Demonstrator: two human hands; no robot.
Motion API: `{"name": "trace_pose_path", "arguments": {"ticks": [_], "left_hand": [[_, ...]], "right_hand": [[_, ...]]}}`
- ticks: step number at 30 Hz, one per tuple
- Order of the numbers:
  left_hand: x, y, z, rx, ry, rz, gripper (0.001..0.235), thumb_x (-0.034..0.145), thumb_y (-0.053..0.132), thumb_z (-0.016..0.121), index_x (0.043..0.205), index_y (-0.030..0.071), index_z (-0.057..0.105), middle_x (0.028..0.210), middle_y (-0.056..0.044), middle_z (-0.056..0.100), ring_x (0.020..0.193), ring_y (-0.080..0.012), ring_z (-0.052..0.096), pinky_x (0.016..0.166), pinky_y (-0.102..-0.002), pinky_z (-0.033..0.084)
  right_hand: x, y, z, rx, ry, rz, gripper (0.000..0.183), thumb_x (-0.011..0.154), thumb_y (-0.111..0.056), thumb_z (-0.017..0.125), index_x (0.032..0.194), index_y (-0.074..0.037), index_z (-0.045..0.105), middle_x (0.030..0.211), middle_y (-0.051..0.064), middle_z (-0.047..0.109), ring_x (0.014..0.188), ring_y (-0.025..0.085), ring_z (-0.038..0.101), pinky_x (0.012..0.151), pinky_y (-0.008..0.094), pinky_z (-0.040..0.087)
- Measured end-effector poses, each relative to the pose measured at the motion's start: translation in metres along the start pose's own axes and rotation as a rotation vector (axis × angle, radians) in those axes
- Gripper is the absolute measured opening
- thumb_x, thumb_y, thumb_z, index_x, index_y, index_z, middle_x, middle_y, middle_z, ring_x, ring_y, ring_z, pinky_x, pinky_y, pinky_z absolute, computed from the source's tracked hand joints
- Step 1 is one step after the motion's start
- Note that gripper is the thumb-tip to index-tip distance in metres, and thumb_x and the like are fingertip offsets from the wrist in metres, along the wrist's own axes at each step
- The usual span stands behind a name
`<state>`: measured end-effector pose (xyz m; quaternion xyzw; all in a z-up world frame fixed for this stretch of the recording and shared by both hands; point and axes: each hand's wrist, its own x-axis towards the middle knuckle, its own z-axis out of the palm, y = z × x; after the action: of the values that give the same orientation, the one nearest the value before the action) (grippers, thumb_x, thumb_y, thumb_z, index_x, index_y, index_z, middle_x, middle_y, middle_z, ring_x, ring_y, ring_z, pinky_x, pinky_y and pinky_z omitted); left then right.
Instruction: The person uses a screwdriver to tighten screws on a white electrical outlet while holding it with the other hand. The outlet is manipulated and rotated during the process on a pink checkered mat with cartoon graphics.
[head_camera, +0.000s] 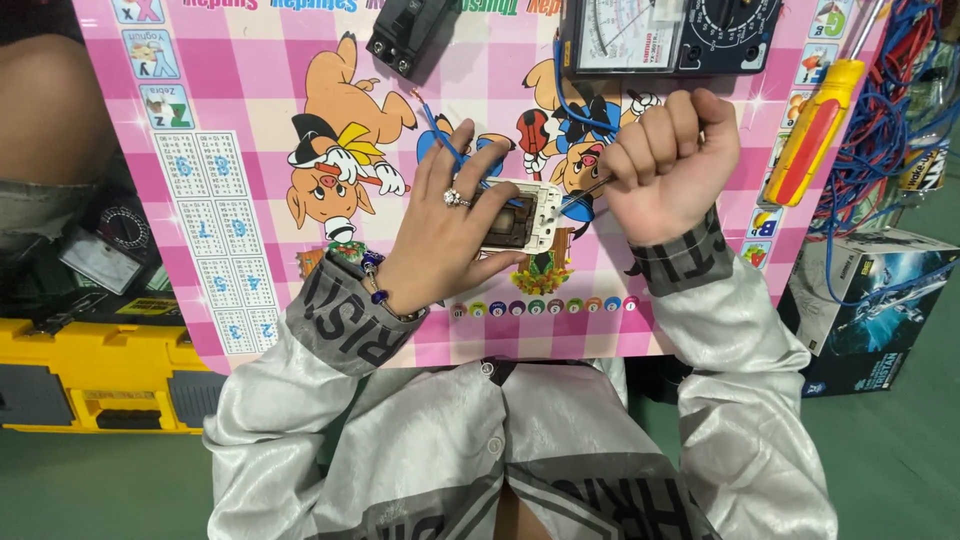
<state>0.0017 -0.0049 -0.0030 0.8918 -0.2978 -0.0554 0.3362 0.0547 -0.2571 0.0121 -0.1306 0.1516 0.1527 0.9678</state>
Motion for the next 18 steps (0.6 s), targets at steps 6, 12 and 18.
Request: {"name": "trace_pose_path", "arguments": {"ticks": [6,12,18], "left_hand": [[0.000,-0.001,0.002,0.005,0.001,0.002,0.076,0.078,0.055,0.094,0.127,0.010,0.057,0.158,-0.016,0.036,0.150,-0.0485,0.025,0.116,-0.074,0.032],[0.000,-0.001,0.000,0.006,-0.008,0.005,0.072,0.079,0.054,0.092,0.126,0.012,0.057,0.157,-0.016,0.037,0.150,-0.0486,0.025,0.118,-0.072,0.029],[-0.001,-0.002,0.002,0.006,-0.017,-0.003,0.072,0.080,0.056,0.091,0.126,0.012,0.057,0.157,-0.015,0.037,0.150,-0.0481,0.024,0.119,-0.072,0.029]], "right_hand": [[-0.002,0.000,0.000,-0.083,-0.030,-0.010,0.039,0.095,-0.024,0.045,0.060,-0.013,0.031,0.052,0.000,0.018,0.049,0.014,0.014,0.050,0.031,0.016],[-0.008,0.019,0.006,-0.485,-0.199,-0.167,0.037,0.100,-0.035,0.039,0.068,-0.017,0.032,0.055,-0.002,0.021,0.048,0.012,0.018,0.047,0.030,0.020],[-0.008,0.031,0.002,-0.662,-0.239,-0.256,0.038,0.102,-0.037,0.039,0.070,-0.018,0.030,0.055,-0.001,0.020,0.049,0.015,0.016,0.048,0.033,0.021]]}}
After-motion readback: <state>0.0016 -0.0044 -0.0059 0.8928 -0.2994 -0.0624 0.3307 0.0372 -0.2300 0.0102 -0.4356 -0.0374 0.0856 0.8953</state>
